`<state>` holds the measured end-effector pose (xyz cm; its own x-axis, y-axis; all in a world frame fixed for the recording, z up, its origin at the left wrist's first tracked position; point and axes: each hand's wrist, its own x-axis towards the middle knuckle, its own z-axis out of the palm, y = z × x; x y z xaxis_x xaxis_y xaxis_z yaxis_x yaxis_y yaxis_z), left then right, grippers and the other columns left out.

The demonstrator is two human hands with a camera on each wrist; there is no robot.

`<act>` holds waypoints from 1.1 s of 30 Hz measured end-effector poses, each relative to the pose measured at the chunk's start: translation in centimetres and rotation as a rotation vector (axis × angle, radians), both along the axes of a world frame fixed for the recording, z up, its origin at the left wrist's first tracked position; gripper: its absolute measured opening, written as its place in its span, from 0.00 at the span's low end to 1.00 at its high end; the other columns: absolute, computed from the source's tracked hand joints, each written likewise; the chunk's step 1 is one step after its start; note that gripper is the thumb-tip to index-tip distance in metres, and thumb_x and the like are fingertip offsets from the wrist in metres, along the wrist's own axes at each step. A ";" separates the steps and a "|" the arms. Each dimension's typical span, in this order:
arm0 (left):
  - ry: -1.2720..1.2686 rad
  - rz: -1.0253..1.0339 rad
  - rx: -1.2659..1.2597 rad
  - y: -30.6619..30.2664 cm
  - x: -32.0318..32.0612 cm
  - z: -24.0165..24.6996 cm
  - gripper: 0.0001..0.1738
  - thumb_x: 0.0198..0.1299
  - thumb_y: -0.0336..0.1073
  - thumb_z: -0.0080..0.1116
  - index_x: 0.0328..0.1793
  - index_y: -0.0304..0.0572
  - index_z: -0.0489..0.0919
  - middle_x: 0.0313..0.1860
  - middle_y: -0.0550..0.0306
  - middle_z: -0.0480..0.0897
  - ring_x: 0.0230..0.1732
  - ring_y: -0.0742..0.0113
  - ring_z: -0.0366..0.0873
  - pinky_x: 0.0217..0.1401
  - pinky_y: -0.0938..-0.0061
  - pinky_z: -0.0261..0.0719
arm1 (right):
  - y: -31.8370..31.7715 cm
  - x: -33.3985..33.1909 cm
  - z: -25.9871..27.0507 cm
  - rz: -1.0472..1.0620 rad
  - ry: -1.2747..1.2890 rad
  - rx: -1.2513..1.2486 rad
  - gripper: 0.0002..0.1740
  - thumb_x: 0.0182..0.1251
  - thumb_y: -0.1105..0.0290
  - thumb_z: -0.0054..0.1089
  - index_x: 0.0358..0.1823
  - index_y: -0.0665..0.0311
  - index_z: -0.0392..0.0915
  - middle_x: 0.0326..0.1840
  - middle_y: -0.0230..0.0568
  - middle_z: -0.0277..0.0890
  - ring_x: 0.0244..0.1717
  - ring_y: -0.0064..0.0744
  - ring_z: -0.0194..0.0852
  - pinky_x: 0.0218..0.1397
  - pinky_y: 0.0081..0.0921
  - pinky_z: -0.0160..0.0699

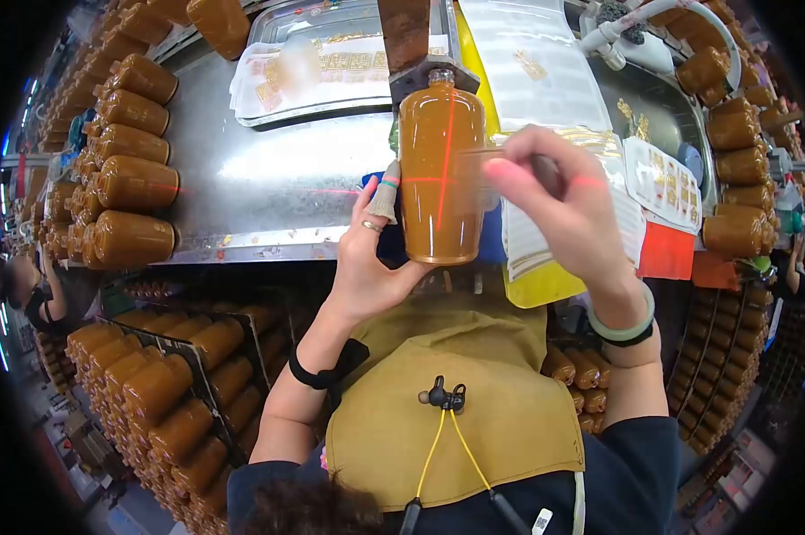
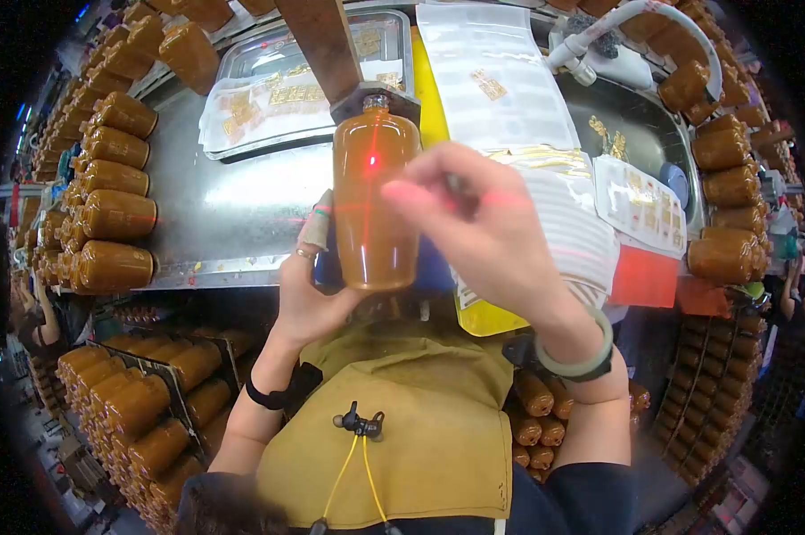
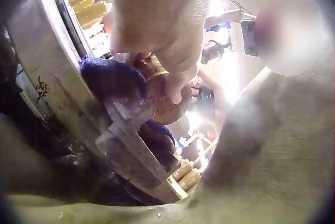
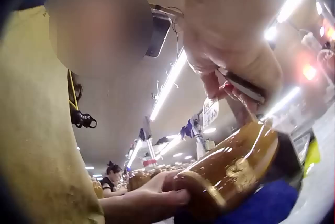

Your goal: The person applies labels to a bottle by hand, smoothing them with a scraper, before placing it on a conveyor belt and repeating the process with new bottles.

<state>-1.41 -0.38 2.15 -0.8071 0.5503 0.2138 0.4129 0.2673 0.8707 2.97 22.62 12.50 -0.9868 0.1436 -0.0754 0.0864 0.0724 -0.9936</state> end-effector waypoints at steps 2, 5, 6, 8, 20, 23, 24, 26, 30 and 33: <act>-0.018 -0.023 -0.037 0.0 -0.2 0.6 0.51 0.48 0.38 0.84 0.78 0.28 0.69 0.67 0.41 0.82 0.74 0.42 0.74 0.80 0.52 0.65 | -0.4 -1.2 -2.2 -0.005 -0.022 0.018 0.11 0.73 0.66 0.69 0.43 0.69 0.83 0.33 0.27 0.82 0.34 0.12 0.75 0.39 0.14 0.73; -0.102 -0.116 -0.043 0.1 -1.0 3.5 0.55 0.51 0.36 0.81 0.82 0.26 0.61 0.72 0.40 0.76 0.77 0.48 0.70 0.81 0.58 0.64 | -1.0 -1.9 -3.7 -0.066 -0.037 -0.029 0.11 0.72 0.66 0.68 0.43 0.69 0.83 0.32 0.29 0.83 0.34 0.13 0.76 0.39 0.15 0.74; -0.169 -0.187 -0.012 0.1 -1.3 4.2 0.57 0.55 0.33 0.78 0.85 0.24 0.54 0.79 0.40 0.70 0.82 0.55 0.64 0.83 0.62 0.61 | -1.1 -2.0 -3.9 -0.106 -0.043 -0.021 0.11 0.72 0.67 0.68 0.43 0.69 0.83 0.32 0.29 0.83 0.33 0.14 0.77 0.39 0.15 0.74; -0.263 -0.123 0.082 1.0 -1.4 3.9 0.56 0.56 0.31 0.76 0.85 0.24 0.53 0.78 0.40 0.70 0.81 0.55 0.65 0.83 0.61 0.60 | -1.4 -2.0 -4.0 -0.124 -0.041 -0.027 0.10 0.72 0.67 0.68 0.43 0.69 0.83 0.32 0.29 0.83 0.33 0.14 0.75 0.39 0.15 0.73; -0.669 -0.033 0.404 3.7 -1.9 4.1 0.34 0.67 0.23 0.66 0.76 0.31 0.63 0.68 0.50 0.77 0.68 0.66 0.77 0.72 0.67 0.76 | -1.3 -3.8 -6.1 -0.239 0.039 -0.160 0.25 0.69 0.66 0.73 0.59 0.70 0.71 0.40 0.29 0.73 0.38 0.13 0.69 0.40 0.15 0.71; -0.644 -0.026 0.469 4.0 -2.0 3.4 0.34 0.65 0.29 0.71 0.71 0.27 0.65 0.64 0.45 0.79 0.62 0.65 0.82 0.63 0.69 0.84 | -1.9 -4.3 -6.7 -0.252 0.076 -0.158 0.27 0.67 0.67 0.76 0.56 0.71 0.68 0.42 0.33 0.74 0.41 0.15 0.73 0.42 0.15 0.75; -0.642 -0.023 0.471 3.9 -2.0 3.4 0.34 0.65 0.29 0.71 0.71 0.27 0.65 0.64 0.45 0.79 0.62 0.65 0.82 0.63 0.69 0.84 | -1.9 -4.4 -6.5 -0.249 0.048 -0.160 0.26 0.66 0.68 0.77 0.54 0.70 0.67 0.43 0.34 0.74 0.42 0.16 0.74 0.43 0.15 0.77; -0.700 -0.022 0.399 3.7 -2.0 3.5 0.34 0.68 0.24 0.66 0.76 0.31 0.63 0.68 0.50 0.78 0.68 0.66 0.77 0.73 0.67 0.75 | -1.9 -4.5 -6.3 -0.245 0.017 -0.162 0.26 0.65 0.69 0.78 0.51 0.70 0.67 0.44 0.36 0.74 0.43 0.17 0.75 0.44 0.15 0.78; -0.714 -0.003 0.440 3.9 -1.8 3.8 0.33 0.68 0.24 0.67 0.75 0.31 0.64 0.67 0.51 0.78 0.68 0.67 0.77 0.73 0.68 0.75 | -1.9 -4.5 -6.4 -0.239 0.017 -0.187 0.25 0.65 0.68 0.78 0.50 0.68 0.67 0.44 0.35 0.75 0.44 0.17 0.75 0.44 0.15 0.79; -0.634 -0.004 0.441 3.7 -2.0 3.6 0.35 0.68 0.30 0.69 0.74 0.26 0.63 0.64 0.46 0.78 0.64 0.66 0.80 0.66 0.70 0.82 | -2.1 -4.5 -6.2 -0.245 0.030 -0.200 0.24 0.66 0.67 0.78 0.49 0.67 0.68 0.42 0.33 0.74 0.41 0.15 0.73 0.42 0.14 0.76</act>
<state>-3.40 3.34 5.73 -0.8465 0.5250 -0.0884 -0.1998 -0.1594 0.9668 -1.55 20.56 6.33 -0.9269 0.3623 -0.0977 0.0479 -0.1440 -0.9884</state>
